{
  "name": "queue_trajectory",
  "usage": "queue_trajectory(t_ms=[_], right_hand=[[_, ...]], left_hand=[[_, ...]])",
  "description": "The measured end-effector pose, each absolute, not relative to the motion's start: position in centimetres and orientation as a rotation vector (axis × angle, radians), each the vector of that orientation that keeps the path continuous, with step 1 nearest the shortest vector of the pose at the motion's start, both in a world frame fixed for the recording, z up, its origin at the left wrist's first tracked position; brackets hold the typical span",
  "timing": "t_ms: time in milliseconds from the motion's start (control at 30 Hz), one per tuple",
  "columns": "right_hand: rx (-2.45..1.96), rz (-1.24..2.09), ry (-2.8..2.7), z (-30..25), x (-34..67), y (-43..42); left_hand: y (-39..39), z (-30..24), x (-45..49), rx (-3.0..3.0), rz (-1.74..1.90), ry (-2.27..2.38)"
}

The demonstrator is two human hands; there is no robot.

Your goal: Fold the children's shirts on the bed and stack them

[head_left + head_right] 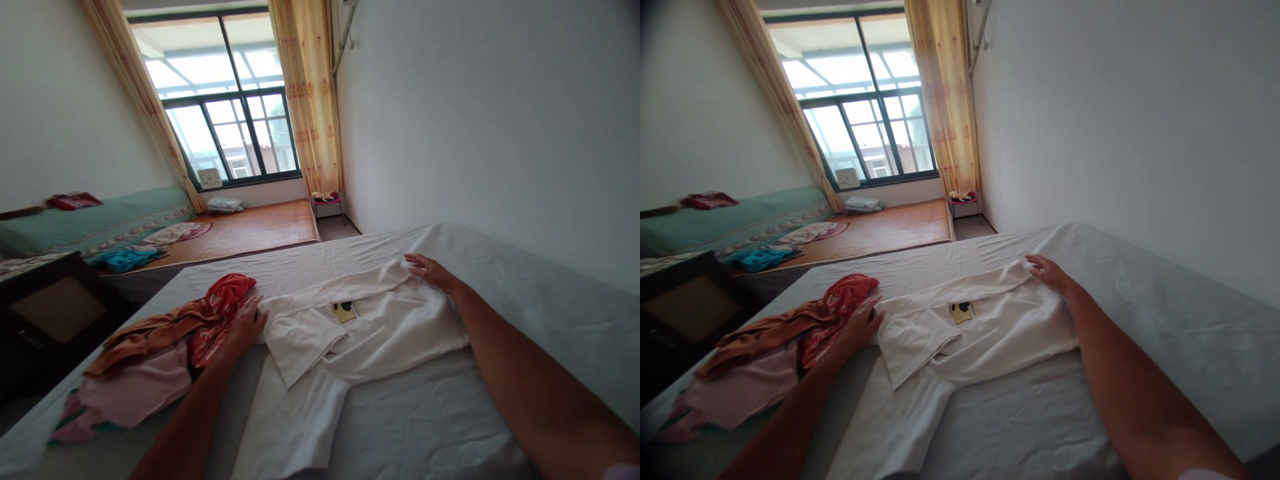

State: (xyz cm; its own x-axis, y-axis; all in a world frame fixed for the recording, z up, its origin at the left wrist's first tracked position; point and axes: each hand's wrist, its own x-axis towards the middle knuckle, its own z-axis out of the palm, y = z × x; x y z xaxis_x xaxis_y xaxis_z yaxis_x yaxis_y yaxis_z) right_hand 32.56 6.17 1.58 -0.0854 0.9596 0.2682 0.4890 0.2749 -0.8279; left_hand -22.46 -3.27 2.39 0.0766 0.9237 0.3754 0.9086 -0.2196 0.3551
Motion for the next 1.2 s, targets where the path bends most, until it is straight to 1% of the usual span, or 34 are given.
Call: queue_trajectory(t_ms=[167,300,400,533,600,667,767,833,867,933,1033,1100,1200], right_hand=[[-1.712,0.458,-1.695,0.1,29.3,8.0],[-1.762,0.404,-1.81,0.9,29.3,8.7],[-1.709,0.405,-1.819,2.0,30.7,9.0],[-1.778,0.316,-1.758,2.6,33.0,8.8],[-1.742,0.284,-1.82,2.8,33.9,8.3],[-1.598,0.325,-1.968,3.3,34.6,7.6],[-1.4,0.508,-2.264,4.0,35.0,6.4],[-1.341,0.549,-2.391,4.1,34.8,5.9],[-1.332,0.512,-2.418,4.1,34.6,5.9],[-1.331,0.42,-2.424,3.9,34.3,6.1],[-1.348,0.374,-2.395,4.2,34.1,7.1],[-1.365,0.412,-2.317,5.0,34.1,7.8],[-1.319,0.552,-2.008,6.9,34.0,8.9]], left_hand=[[-3.3,1.8,-21.9,2.29,0.582,2.12],[-3.4,2.3,-21.8,2.334,0.548,2.104],[-3.2,2.7,-21.5,2.359,0.647,2.017],[-2.7,3.4,-20.6,2.343,0.965,1.93],[-2.7,3.9,-20.4,2.377,1.046,1.845],[-2.8,4.5,-20.5,2.464,0.926,1.661],[-3.4,5.3,-20.5,2.526,0.569,1.358],[-3.7,5.6,-20.3,2.501,0.423,1.28],[-3.7,5.7,-20.1,2.483,0.385,1.28],[-3.4,5.9,-19.7,2.463,0.325,1.308],[-2.4,6.2,-19.3,2.515,0.224,1.361],[-1.8,6.5,-19.3,2.571,0.13,1.41],[-1.3,7.5,-19.2,2.534,0.034,1.494]])
